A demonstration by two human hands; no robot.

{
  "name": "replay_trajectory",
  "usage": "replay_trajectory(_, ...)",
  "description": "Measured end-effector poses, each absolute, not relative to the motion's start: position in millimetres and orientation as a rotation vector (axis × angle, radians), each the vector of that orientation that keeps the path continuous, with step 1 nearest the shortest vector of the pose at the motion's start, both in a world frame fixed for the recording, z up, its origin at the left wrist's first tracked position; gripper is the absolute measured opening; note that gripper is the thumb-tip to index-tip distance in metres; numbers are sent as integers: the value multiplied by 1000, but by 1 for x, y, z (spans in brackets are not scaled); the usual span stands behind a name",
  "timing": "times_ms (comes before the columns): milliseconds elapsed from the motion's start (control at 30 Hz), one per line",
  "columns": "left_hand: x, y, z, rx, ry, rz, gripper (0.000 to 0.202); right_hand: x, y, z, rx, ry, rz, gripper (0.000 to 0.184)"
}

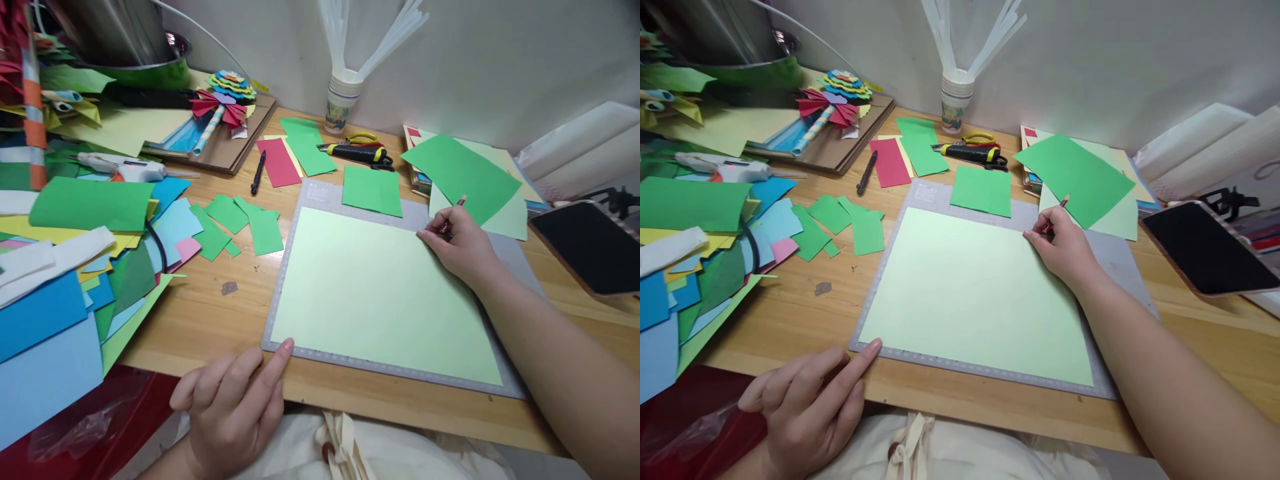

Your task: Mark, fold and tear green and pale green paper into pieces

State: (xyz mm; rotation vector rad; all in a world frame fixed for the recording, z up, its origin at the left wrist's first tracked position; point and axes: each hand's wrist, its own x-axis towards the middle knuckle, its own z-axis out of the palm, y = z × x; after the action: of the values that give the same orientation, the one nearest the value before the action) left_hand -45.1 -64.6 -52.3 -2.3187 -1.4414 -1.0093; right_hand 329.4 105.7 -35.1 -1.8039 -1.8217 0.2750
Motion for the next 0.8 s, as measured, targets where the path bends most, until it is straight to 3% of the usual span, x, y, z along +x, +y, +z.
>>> replay_trajectory(200,-43,-64,-49,-2317,-1456,-1023,25,328,105,-34,-1820,-1813,275,23)
replay_trajectory(800,-43,-63,-53,-2295,-1456,-1008,28,328,106,-34,-1838,-1810,266,23)
